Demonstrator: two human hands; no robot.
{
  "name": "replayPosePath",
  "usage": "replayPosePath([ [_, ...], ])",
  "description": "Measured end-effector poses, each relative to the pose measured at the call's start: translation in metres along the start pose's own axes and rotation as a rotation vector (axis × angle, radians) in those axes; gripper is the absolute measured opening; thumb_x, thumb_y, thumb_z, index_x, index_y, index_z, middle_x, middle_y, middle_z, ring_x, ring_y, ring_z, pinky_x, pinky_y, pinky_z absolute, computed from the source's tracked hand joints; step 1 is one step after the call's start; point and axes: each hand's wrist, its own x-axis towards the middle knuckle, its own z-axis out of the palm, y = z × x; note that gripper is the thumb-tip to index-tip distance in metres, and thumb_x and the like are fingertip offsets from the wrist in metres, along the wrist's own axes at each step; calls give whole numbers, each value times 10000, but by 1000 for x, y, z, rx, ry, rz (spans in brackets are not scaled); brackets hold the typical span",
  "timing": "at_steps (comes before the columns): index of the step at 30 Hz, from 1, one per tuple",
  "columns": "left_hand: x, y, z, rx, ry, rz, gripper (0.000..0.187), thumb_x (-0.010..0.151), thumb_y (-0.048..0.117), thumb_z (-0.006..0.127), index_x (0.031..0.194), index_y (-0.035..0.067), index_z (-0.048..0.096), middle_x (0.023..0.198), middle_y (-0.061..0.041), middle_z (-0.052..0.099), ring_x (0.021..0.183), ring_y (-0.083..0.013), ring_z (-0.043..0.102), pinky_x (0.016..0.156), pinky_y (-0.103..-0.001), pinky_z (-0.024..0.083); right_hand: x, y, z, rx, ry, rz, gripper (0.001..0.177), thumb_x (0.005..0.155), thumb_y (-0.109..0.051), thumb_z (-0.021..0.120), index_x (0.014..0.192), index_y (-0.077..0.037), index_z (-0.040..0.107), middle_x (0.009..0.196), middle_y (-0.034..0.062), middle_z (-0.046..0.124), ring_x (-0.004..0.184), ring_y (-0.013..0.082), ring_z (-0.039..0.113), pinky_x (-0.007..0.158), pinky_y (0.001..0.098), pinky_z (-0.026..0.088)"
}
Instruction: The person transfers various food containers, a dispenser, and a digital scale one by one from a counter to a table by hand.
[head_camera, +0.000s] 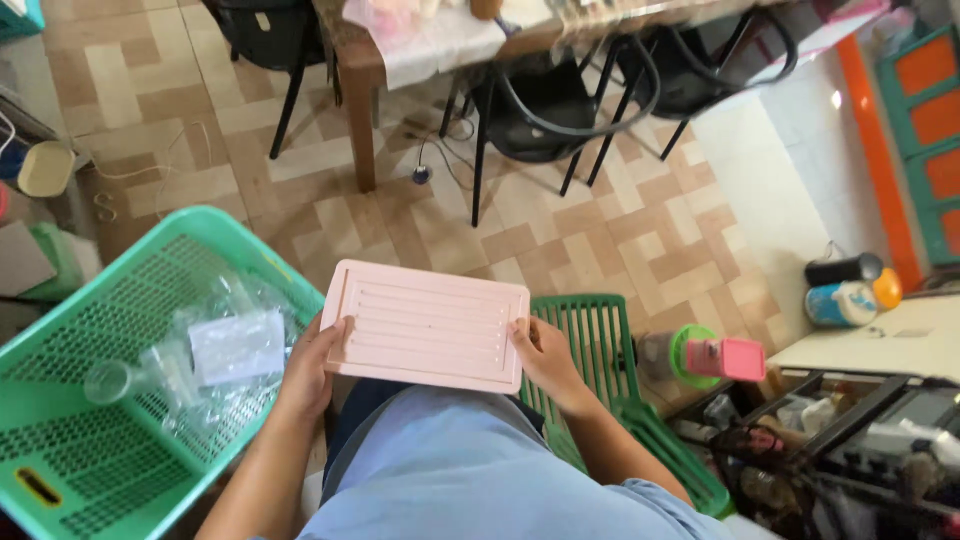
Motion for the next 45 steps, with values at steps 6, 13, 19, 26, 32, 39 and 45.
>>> replayPosePath([
  [6, 56, 44, -12, -56, 38, 33, 527, 949, 148, 546, 1427, -64, 479, 1288, -121, 646, 1171, -190, 615, 1011, -324, 449, 76, -64, 14, -44, -78, -56, 407, 1001, -347, 561, 1076, 38, 668, 863, 54, 706, 787, 72, 608, 722, 255, 502],
  [13, 101, 78, -25, -127, 97, 118, 523, 945, 112, 557, 1433, -59, 485, 1314, -117, 639, 1191, -184, 614, 1023, -322, 456, 162, -82, 43, 177, -192, -6, 326, 992, -275, 569, 1096, 22, 654, 916, 3, 690, 815, 50, 601, 724, 231, 501],
  [19, 142, 83, -21, -118, 251, 111, 525, 943, 123, 568, 1438, -38, 495, 1280, -123, 650, 1158, -202, 623, 988, -344, 474, 259, -76, 47, 21, -317, 185, 300, 989, -253, 612, 1021, 42, 656, 809, 8, 620, 677, 77, 523, 574, 265, 435],
  [26, 214, 108, 15, -194, 432, 209, 525, 950, 133, 559, 1448, -21, 507, 1267, -122, 647, 1127, -203, 623, 964, -341, 475, 399, -82, 48, 244, -554, 97, 297, 1004, -258, 597, 1091, 23, 640, 912, -20, 654, 798, 39, 565, 700, 226, 488],
  [32, 266, 138, 45, -242, 563, 288, 541, 936, 126, 557, 1455, -20, 510, 1256, -119, 662, 1115, -198, 638, 959, -329, 486, 508, -96, 53, 154, -654, 22, 299, 984, -253, 613, 1102, 21, 631, 905, -10, 677, 778, 45, 607, 681, 223, 511],
  [39, 282, 145, 24, -349, 745, 305, 525, 971, 158, 567, 1458, -27, 504, 1177, -124, 636, 1034, -222, 617, 876, -361, 483, 574, -155, 106, -21, -737, 10, 356, 956, -301, 644, 1033, 45, 675, 762, 6, 645, 641, 73, 562, 539, 265, 462],
  [45, 285, 174, -33, -462, 783, 406, 492, 960, 189, 556, 1408, -11, 518, 1134, -73, 641, 1020, -172, 615, 893, -328, 474, 610, -194, 206, -208, -810, -89, 406, 944, -349, 663, 935, 57, 684, 724, 13, 669, 650, 62, 579, 539, 273, 477],
])
